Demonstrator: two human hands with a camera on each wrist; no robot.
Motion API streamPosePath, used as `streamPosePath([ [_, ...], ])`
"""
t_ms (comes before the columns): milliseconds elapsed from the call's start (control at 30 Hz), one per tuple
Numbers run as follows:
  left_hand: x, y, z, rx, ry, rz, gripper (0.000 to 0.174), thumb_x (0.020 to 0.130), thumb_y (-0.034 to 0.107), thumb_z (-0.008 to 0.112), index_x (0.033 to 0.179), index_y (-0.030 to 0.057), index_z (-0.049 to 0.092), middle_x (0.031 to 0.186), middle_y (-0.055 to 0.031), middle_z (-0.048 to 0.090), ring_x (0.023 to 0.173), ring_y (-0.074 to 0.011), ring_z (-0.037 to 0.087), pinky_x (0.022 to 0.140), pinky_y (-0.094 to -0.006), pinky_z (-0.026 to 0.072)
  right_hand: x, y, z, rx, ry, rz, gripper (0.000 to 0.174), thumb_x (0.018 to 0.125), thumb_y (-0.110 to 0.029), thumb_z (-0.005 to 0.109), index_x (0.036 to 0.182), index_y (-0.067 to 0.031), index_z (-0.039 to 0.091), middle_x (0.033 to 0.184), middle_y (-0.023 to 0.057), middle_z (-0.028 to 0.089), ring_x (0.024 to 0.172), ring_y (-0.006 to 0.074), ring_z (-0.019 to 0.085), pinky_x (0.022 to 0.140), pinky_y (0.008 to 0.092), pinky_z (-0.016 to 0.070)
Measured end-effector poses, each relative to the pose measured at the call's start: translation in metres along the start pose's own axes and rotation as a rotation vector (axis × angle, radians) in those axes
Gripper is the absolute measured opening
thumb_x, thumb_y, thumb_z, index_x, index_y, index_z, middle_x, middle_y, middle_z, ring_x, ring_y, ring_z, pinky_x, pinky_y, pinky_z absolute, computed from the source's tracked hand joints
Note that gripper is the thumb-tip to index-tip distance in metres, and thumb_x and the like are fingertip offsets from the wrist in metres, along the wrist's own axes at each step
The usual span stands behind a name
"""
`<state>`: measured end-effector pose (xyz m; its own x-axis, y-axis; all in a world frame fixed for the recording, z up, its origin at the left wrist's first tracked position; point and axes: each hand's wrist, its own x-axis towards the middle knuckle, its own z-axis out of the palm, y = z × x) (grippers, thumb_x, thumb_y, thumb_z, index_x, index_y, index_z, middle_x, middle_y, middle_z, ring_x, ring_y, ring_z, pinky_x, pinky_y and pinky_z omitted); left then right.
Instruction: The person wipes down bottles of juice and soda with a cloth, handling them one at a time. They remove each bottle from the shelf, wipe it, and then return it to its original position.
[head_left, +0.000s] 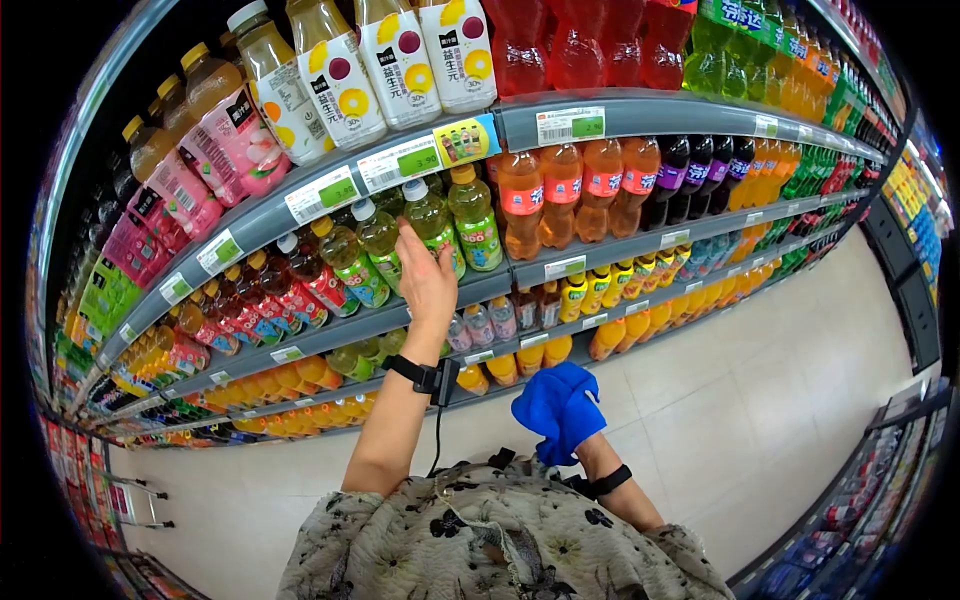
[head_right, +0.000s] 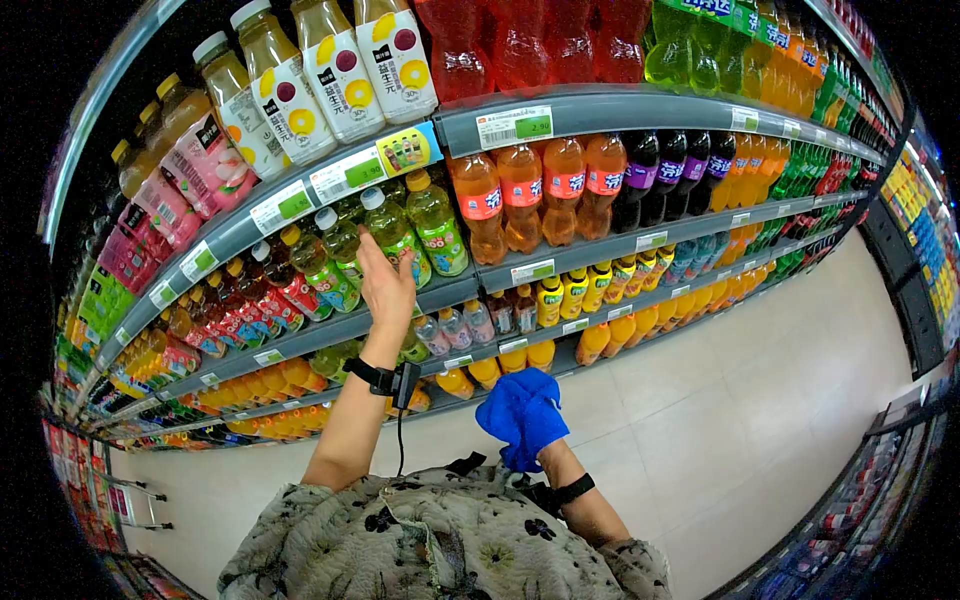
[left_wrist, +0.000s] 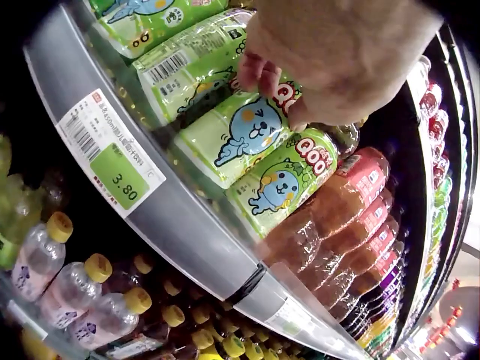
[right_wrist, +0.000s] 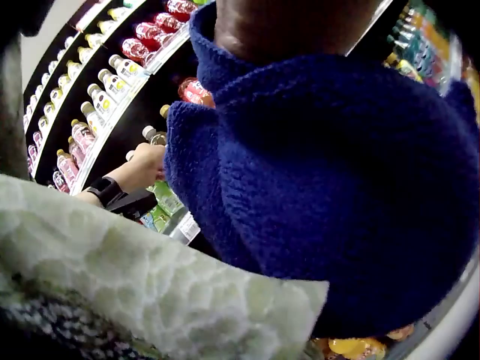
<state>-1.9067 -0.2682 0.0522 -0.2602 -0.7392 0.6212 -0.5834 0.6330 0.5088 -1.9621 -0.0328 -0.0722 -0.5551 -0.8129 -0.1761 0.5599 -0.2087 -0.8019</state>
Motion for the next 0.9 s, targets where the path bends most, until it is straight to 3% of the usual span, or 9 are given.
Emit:
streamPosePath([
  [200,-0.008,0.002,-0.008,-0.079,-0.004,-0.020,0.071,0.082,0.013,0.061,0.138,-0.0007,0.019,0.125,-0.0224,0.040,0.092,-0.0385,0.056,0.068,-0.0422,0.0492,-0.007,-0.002,-0.008,0.069,0.006,0.080,0.007,0.088,-0.013,0.053,0.090,-0.0077,0.056,0.087,0.0017,0.058,0.082,0.0115,0.055,0.072,0.0252,0.0460],
  [400,0.001,0.026,-0.008,-0.203,-0.015,0.271,0.064,0.082,0.014,0.061,0.134,-0.0023,0.029,0.121,-0.0212,0.045,0.079,-0.0308,0.055,0.065,-0.0375,0.0487,-0.005,0.020,-0.041,-1.093,-0.157,-0.449,0.017,0.087,-0.008,0.052,0.104,-0.0068,0.054,0.099,0.0036,0.054,0.093,0.0127,0.053,0.081,0.0264,0.0445],
  [467,0.021,0.045,-0.009,-0.318,-0.097,0.213,0.065,0.081,0.015,0.062,0.133,-0.0058,0.030,0.111,-0.0241,0.050,0.071,-0.0273,0.056,0.064,-0.0342,0.0475,-0.003,0.034,-0.047,-0.086,-0.072,0.033,0.025,0.087,-0.006,0.052,0.113,-0.0066,0.050,0.106,0.0035,0.053,0.099,0.0133,0.051,0.085,0.0276,0.0434],
  [567,0.041,0.049,0.006,-0.129,-0.107,0.163,0.068,0.079,0.018,0.065,0.132,-0.0075,0.030,0.103,-0.0270,0.053,0.078,-0.0323,0.058,0.068,-0.0366,0.0474,-0.006,0.023,-0.040,-0.121,-0.168,-0.078,0.031,0.088,-0.006,0.051,0.118,-0.0066,0.046,0.108,0.0032,0.053,0.100,0.0131,0.051,0.086,0.0279,0.0436],
  [600,0.049,0.050,0.008,-0.166,-0.262,0.072,0.071,0.076,0.017,0.065,0.130,-0.0126,0.027,0.113,-0.0324,0.048,0.092,-0.0445,0.054,0.076,-0.0453,0.0470,-0.008,0.018,-0.033,-0.122,-0.169,-0.077,0.031,0.088,-0.006,0.051,0.118,-0.0066,0.046,0.108,0.0032,0.053,0.100,0.0131,0.051,0.086,0.0279,0.0436],
  [667,0.053,0.050,0.013,-0.237,-0.290,-0.026,0.074,0.075,0.018,0.066,0.130,-0.0113,0.027,0.114,-0.0314,0.048,0.093,-0.0443,0.054,0.077,-0.0454,0.0469,-0.010,0.006,-0.017,-0.126,0.024,-0.056,0.011,0.089,-0.017,0.054,0.095,-0.0085,0.056,0.090,0.0034,0.057,0.084,0.0139,0.057,0.074,0.0270,0.0481],
  [800,0.039,0.050,0.018,-0.107,-0.142,0.069,0.075,0.070,0.024,0.072,0.130,-0.0015,0.034,0.121,-0.0268,0.045,0.095,-0.0420,0.055,0.078,-0.0449,0.0472,-0.010,0.005,-0.020,0.235,0.081,0.122,0.011,0.089,-0.016,0.054,0.096,-0.0078,0.056,0.089,0.0036,0.057,0.083,0.0145,0.057,0.073,0.0265,0.0480],
  [867,0.029,0.063,-0.002,-0.099,-0.216,0.061,0.072,0.069,0.026,0.073,0.127,0.0028,0.038,0.123,-0.0243,0.044,0.096,-0.0409,0.055,0.078,-0.0442,0.0477,-0.009,0.009,-0.032,-0.956,-0.101,-0.556,0.012,0.089,-0.014,0.052,0.098,-0.0067,0.055,0.092,0.0036,0.057,0.086,0.0153,0.056,0.075,0.0271,0.0471],
  [900,0.024,0.068,-0.010,-0.092,-0.289,0.054,0.069,0.067,0.028,0.074,0.124,0.0072,0.041,0.125,-0.0218,0.043,0.097,-0.0398,0.055,0.078,-0.0434,0.0481,-0.011,0.009,-0.031,-0.957,-0.104,-0.557,0.012,0.089,-0.014,0.052,0.098,-0.0067,0.055,0.092,0.0036,0.057,0.086,0.0153,0.056,0.075,0.0271,0.0471],
])
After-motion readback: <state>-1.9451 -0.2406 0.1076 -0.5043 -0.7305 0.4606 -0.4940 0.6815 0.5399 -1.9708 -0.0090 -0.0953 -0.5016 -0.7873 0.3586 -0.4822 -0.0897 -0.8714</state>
